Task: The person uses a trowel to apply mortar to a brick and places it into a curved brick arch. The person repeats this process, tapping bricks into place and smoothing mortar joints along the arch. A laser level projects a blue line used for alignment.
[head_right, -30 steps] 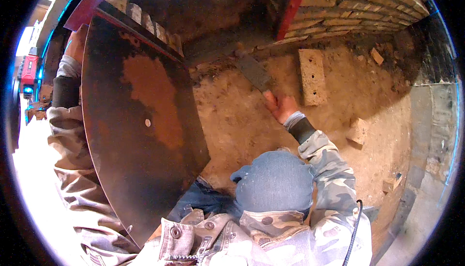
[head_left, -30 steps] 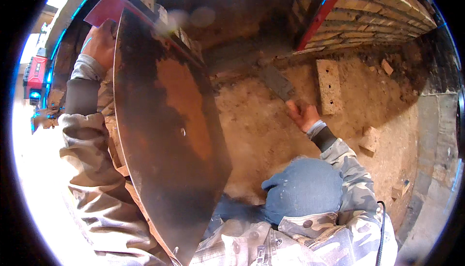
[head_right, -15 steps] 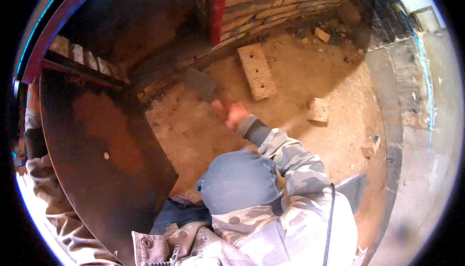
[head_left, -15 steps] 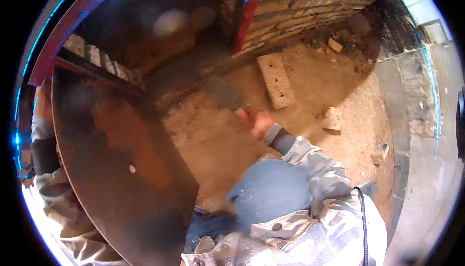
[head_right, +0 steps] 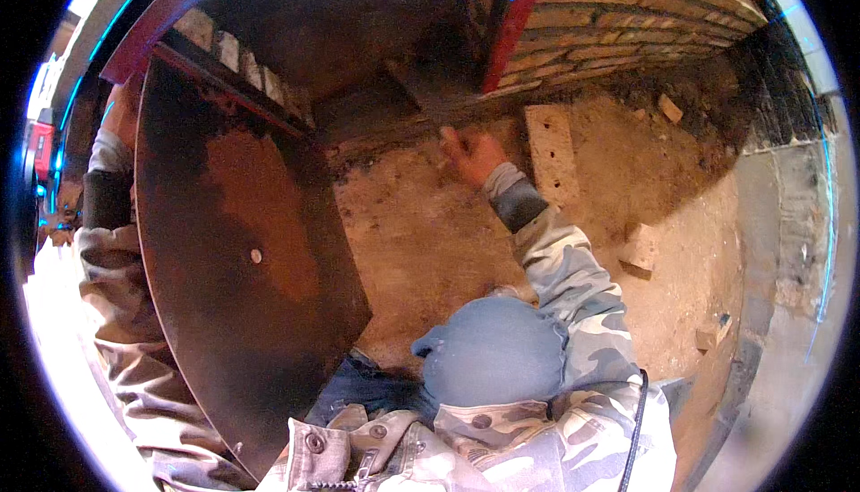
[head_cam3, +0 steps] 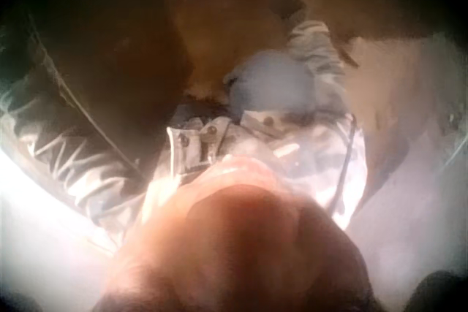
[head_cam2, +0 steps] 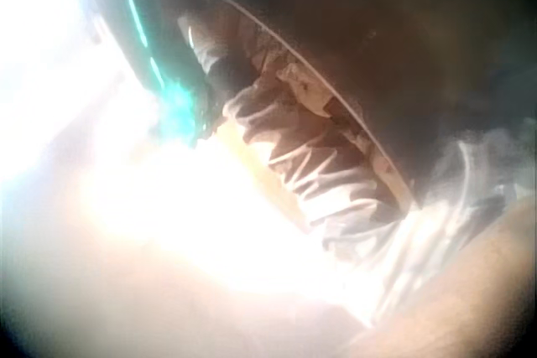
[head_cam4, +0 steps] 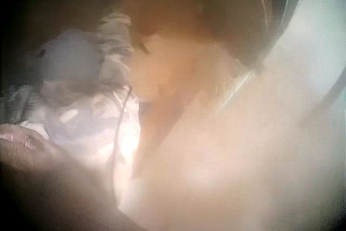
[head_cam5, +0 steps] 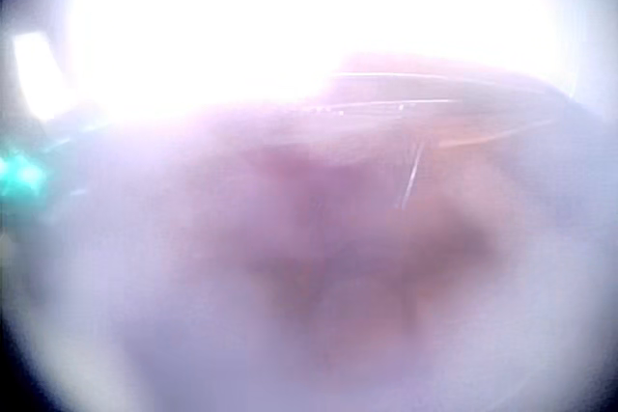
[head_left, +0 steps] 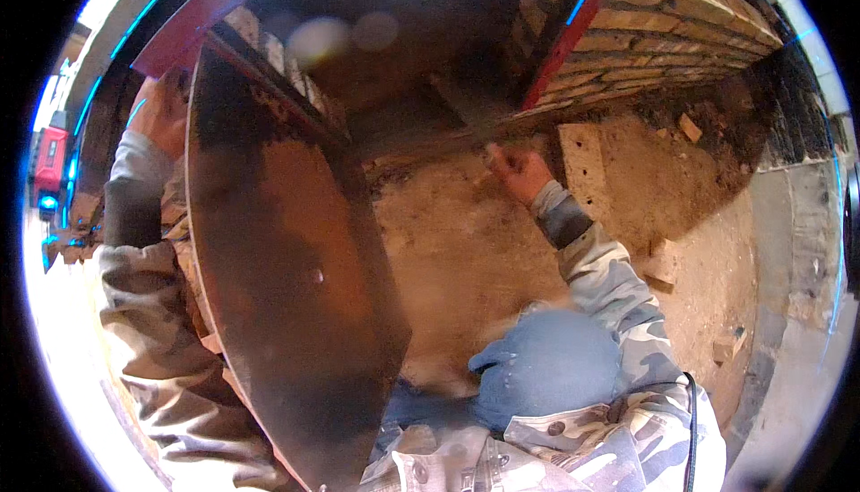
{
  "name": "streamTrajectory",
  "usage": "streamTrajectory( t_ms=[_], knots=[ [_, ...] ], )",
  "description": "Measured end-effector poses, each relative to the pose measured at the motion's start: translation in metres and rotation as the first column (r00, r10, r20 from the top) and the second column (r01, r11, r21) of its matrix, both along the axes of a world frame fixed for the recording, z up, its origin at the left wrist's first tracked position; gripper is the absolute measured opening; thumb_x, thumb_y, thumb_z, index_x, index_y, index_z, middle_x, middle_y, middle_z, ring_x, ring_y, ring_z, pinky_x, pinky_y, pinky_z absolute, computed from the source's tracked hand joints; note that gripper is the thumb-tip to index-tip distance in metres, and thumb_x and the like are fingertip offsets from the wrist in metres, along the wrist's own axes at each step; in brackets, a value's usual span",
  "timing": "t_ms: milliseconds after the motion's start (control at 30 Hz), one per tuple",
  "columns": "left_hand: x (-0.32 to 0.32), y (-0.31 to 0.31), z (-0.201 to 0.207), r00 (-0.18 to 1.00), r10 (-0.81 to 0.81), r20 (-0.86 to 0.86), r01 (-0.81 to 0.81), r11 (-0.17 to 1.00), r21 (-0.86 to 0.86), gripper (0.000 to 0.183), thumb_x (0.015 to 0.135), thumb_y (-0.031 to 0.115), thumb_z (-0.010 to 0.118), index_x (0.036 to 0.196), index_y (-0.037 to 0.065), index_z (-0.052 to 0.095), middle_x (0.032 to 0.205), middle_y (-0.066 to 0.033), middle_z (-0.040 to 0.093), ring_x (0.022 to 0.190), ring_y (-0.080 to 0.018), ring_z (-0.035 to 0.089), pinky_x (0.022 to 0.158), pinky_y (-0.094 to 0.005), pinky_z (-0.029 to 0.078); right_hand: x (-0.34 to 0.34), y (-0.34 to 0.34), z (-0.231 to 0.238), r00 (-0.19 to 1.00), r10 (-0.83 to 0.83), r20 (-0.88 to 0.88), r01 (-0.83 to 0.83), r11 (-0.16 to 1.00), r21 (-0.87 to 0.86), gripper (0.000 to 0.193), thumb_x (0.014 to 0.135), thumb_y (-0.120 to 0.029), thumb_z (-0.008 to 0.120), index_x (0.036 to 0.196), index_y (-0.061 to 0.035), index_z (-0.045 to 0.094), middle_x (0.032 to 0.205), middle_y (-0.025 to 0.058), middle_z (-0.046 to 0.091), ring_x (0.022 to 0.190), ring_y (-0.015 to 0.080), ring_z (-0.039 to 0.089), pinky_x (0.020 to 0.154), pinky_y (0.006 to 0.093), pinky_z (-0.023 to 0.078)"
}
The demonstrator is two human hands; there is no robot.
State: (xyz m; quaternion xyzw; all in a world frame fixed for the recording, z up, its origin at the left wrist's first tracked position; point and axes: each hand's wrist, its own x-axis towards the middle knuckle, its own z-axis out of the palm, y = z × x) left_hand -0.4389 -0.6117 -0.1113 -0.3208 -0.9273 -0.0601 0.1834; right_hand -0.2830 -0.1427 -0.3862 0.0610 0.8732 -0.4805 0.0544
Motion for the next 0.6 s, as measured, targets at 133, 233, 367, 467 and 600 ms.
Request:
streamTrajectory(
  t_ms=[133, 233, 367, 467, 600],
  knots=[
    [0.007, 0.005, 0.002, 0.998, 0.065, 0.023, -0.063, 0.996, -0.064, 0.041, 0.087, 0.030, 0.063, 0.115, 0.000, 0.058, 0.114, -0.0278, 0.059, 0.108, -0.0476, 0.052, 0.090, -0.0473, 0.045, -0.009, 0.003, 0.002, 0.945, -0.056, 0.321, 0.174, 0.920, -0.351, 0.044, 0.094, -0.043, 0.058, 0.090, 0.0001, 0.067, 0.066, 0.0091, 0.061, 0.057, 0.0200, 0.059, 0.054, 0.0339, 0.046],
    [0.013, 0.013, 0.001, 0.998, -0.008, -0.058, 0.007, 1.000, -0.004, 0.041, 0.087, 0.031, 0.063, 0.112, -0.001, 0.059, 0.113, -0.0278, 0.059, 0.107, -0.0478, 0.052, 0.088, -0.0474, 0.045, 0.005, 0.000, -0.002, 0.905, -0.003, 0.425, 0.286, 0.744, -0.604, 0.038, 0.095, -0.039, 0.057, 0.082, -0.0037, 0.063, 0.064, 0.0022, 0.054, 0.051, 0.0142, 0.050, 0.048, 0.0307, 0.041],
    [0.014, 0.019, 0.001, 1.000, -0.012, 0.008, 0.011, 0.998, 0.057, 0.041, 0.087, 0.033, 0.063, 0.109, -0.001, 0.059, 0.112, -0.0282, 0.058, 0.105, -0.0477, 0.053, 0.087, -0.0473, 0.045, 0.016, -0.011, -0.009, 0.911, -0.024, 0.412, 0.223, 0.869, -0.442, 0.035, 0.095, -0.036, 0.057, 0.084, -0.0033, 0.062, 0.065, 0.0034, 0.055, 0.051, 0.0158, 0.053, 0.047, 0.0329, 0.043],
    [0.018, 0.017, 0.002, 0.998, 0.061, 0.018, -0.061, 0.998, -0.007, 0.042, 0.086, 0.034, 0.064, 0.108, -0.001, 0.058, 0.110, -0.0280, 0.059, 0.103, -0.0477, 0.053, 0.084, -0.0476, 0.045, -0.010, -0.018, 0.000, 0.977, 0.043, 0.208, 0.011, 0.968, -0.252, 0.036, 0.095, -0.036, 0.055, 0.088, -0.0020, 0.066, 0.064, 0.0073, 0.061, 0.054, 0.0195, 0.059, 0.049, 0.0354, 0.047],
    [0.019, 0.017, 0.002, 0.998, 0.067, 0.007, -0.067, 0.997, 0.032, 0.041, 0.085, 0.035, 0.064, 0.104, -0.001, 0.059, 0.105, -0.0268, 0.061, 0.099, -0.0474, 0.054, 0.081, -0.0482, 0.045, -0.077, -0.022, 0.021, 0.984, 0.062, 0.165, 0.014, 0.905, -0.424, 0.035, 0.095, -0.034, 0.056, 0.097, -0.0016, 0.067, 0.070, 0.0089, 0.065, 0.059, 0.0207, 0.063, 0.055, 0.0373, 0.050]
  ],
)
